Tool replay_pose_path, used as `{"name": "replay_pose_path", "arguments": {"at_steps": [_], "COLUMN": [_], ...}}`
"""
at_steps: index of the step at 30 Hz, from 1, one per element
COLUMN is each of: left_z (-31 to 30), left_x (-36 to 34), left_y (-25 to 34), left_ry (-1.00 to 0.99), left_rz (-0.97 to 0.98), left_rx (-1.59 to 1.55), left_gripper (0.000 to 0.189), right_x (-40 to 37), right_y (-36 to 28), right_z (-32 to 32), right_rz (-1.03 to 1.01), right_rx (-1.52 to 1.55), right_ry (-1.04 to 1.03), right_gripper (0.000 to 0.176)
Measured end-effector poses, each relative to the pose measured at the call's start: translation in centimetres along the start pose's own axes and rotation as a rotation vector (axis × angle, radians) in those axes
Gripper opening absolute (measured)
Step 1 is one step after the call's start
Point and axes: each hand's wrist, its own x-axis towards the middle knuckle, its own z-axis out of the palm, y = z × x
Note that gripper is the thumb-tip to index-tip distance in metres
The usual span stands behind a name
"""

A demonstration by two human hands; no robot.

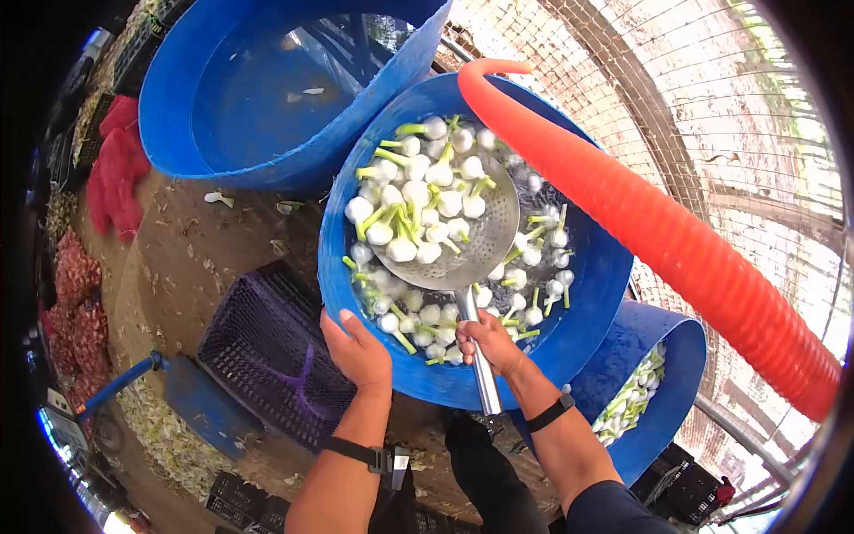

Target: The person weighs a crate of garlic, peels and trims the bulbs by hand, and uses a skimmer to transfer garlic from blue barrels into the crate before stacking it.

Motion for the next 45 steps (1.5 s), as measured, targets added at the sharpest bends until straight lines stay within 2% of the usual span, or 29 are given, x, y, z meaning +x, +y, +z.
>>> {"name": "replay_pose_path", "arguments": {"at_steps": [9, 11, 13, 14, 19, 21, 24, 26, 27, 30, 31, 33, 35, 37, 39, 42, 43, 45], "left_z": [-0.6, 0.1, -0.7, -2.2, -6.6, -7.7, -8.8, -8.9, -10.6, -14.2, -15.8, -18.3, -23.2, -28.8, -32.8, -38.2, -39.8, -42.4], "left_x": [0.2, 0.7, 1.2, 1.7, 2.7, 2.9, 1.2, 0.1, -1.2, -5.8, -7.4, -11.5, -15.5, -18.5, -21.5, -24.2, -24.9, -27.2], "left_y": [-0.1, -2.2, -3.5, -3.8, 1.9, 3.9, 5.9, 4.1, 4.7, 1.3, -0.7, -8.4, -11.8, -14.0, -18.6, -23.4, -24.2, -26.5], "left_ry": [-0.023, -0.017, -0.131, -0.221, -0.149, -0.337, -0.393, -0.405, -0.449, -0.285, -0.259, -0.212, -0.226, -0.304, -0.316, -0.353, -0.352, -0.345], "left_rz": [0.052, 0.100, 0.150, 0.268, 0.433, 0.390, 0.432, 0.504, 0.369, 0.115, 0.001, -0.102, -0.377, -0.549, -0.581, -0.614, -0.646, -0.691], "left_rx": [-0.082, -0.095, -0.194, -0.091, -0.129, -0.175, -0.197, -0.189, -0.261, -0.361, -0.408, -0.422, -0.586, -0.513, -0.470, -0.331, -0.275, -0.221], "left_gripper": [0.039, 0.040, 0.042, 0.043, 0.040, 0.038, 0.037, 0.039, 0.039, 0.039, 0.039, 0.041, 0.044, 0.043, 0.041, 0.041, 0.041, 0.041], "right_x": [-5.4, -7.1, -8.8, -9.9, -15.8, -18.7, -23.1, -26.0, -27.4, -30.6, -31.6, -32.9, -33.8, -33.3, -32.5, -29.7, -28.4, -26.9], "right_y": [1.0, 1.2, 2.0, 2.4, 3.3, 3.6, 4.1, 4.2, 4.6, 5.7, 5.9, 6.8, 7.5, 9.5, 11.1, 14.4, 15.6, 16.8], "right_z": [-0.6, -0.5, -0.7, -0.8, -0.6, -0.2, 0.6, 1.7, 2.4, 4.1, 5.1, 7.7, 10.8, 13.9, 18.1, 22.3, 22.9, 23.6], "right_rz": [-0.083, -0.074, -0.083, -0.093, -0.088, -0.094, -0.034, -0.025, -0.007, -0.001, -0.009, 0.024, 0.042, 0.005, -0.027, -0.267, -0.262, -0.396], "right_rx": [-0.007, 0.012, 0.013, 0.015, 0.033, 0.027, -0.008, -0.036, -0.067, -0.208, -0.250, -0.296, -0.389, -0.386, -0.600, -0.929, -0.968, -1.043], "right_ry": [-0.035, -0.053, -0.038, -0.061, -0.090, -0.069, -0.054, -0.032, -0.017, 0.009, 0.012, 0.005, 0.034, 0.057, 0.181, 0.327, 0.349, 0.427], "right_gripper": [0.018, 0.017, 0.018, 0.018, 0.021, 0.022, 0.026, 0.026, 0.027, 0.028, 0.028, 0.029, 0.030, 0.033, 0.035, 0.040, 0.041, 0.036]}}
